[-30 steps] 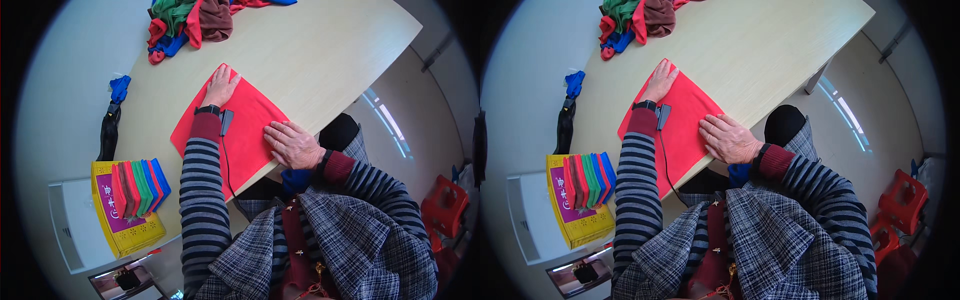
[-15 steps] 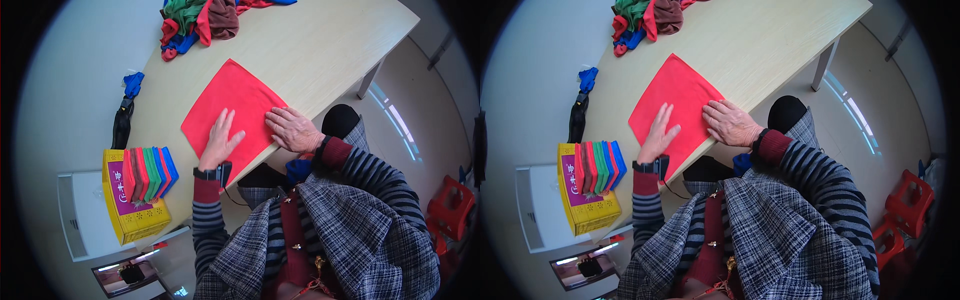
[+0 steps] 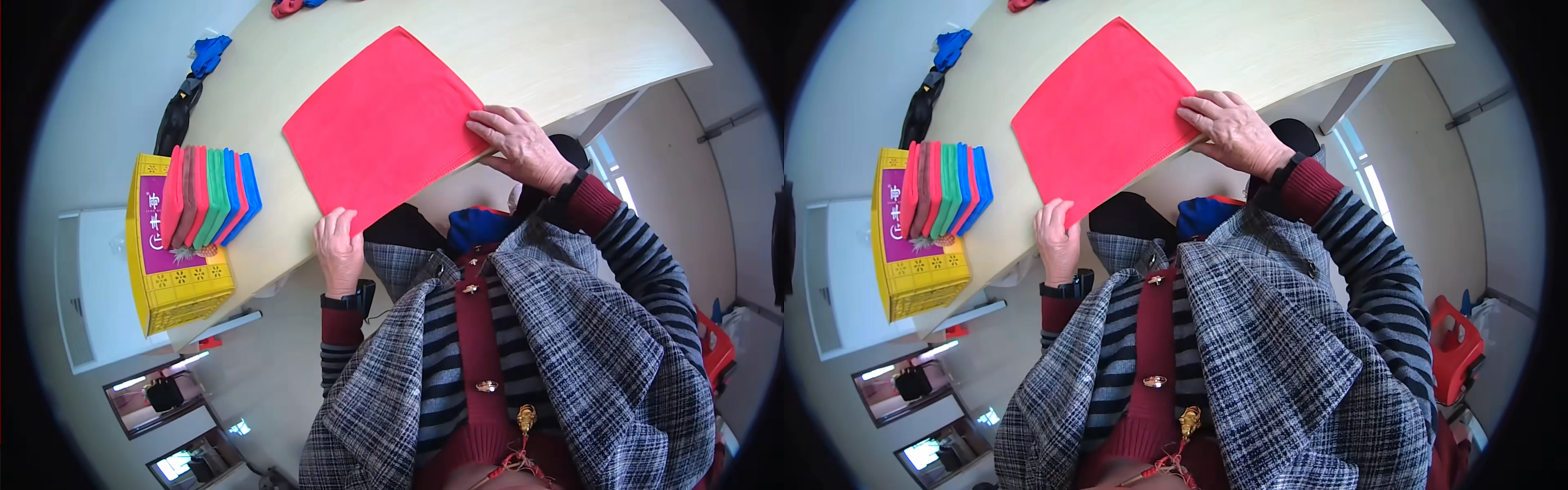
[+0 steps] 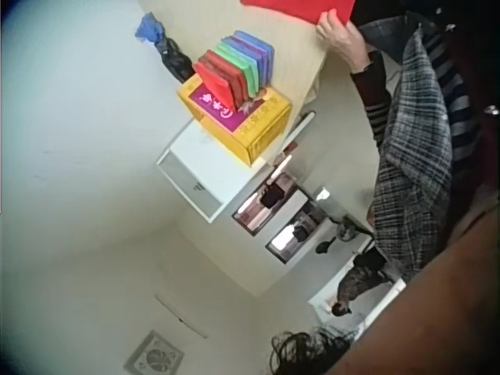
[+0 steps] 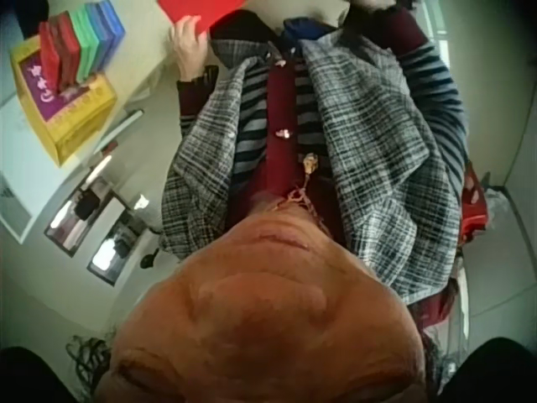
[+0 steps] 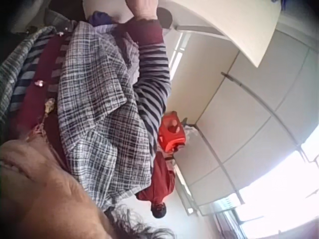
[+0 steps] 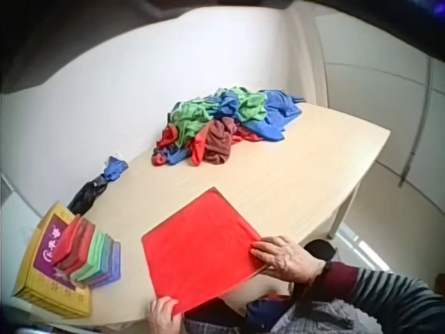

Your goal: Folding small square pieces of colored cloth at a table.

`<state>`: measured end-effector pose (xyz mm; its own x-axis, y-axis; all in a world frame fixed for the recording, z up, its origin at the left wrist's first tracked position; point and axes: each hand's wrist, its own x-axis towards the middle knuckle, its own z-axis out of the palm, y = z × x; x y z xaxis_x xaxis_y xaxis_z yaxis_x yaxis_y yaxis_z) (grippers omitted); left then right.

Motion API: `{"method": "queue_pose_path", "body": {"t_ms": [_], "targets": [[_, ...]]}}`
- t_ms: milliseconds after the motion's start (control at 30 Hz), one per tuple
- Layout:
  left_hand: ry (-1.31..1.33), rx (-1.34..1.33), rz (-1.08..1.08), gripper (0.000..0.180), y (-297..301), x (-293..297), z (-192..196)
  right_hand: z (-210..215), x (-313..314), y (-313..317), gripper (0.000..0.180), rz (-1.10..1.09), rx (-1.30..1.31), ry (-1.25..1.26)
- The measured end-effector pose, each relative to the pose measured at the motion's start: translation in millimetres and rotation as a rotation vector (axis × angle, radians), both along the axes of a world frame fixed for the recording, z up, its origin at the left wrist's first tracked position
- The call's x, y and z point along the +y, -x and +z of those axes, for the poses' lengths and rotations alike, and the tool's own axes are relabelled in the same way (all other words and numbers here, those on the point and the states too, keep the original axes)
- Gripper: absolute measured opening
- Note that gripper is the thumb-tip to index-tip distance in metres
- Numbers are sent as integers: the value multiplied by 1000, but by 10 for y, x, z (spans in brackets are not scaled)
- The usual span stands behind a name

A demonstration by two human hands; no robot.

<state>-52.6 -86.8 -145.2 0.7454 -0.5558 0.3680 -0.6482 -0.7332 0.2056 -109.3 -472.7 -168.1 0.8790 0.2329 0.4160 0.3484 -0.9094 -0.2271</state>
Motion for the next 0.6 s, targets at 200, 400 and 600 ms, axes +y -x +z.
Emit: {"method": "queue_pose_path", "body": {"t_ms": [200,400,600], "targets": [[90,-14,-37,29,109,106,39,40,-38,163,31,13,-29,12],[290,219,-55,18,235,237,318,448,-47,242,18,92,75,-41],[403,490,-52,12,30,432,630,1016,-155,-27,12,228,375,-254]]}}
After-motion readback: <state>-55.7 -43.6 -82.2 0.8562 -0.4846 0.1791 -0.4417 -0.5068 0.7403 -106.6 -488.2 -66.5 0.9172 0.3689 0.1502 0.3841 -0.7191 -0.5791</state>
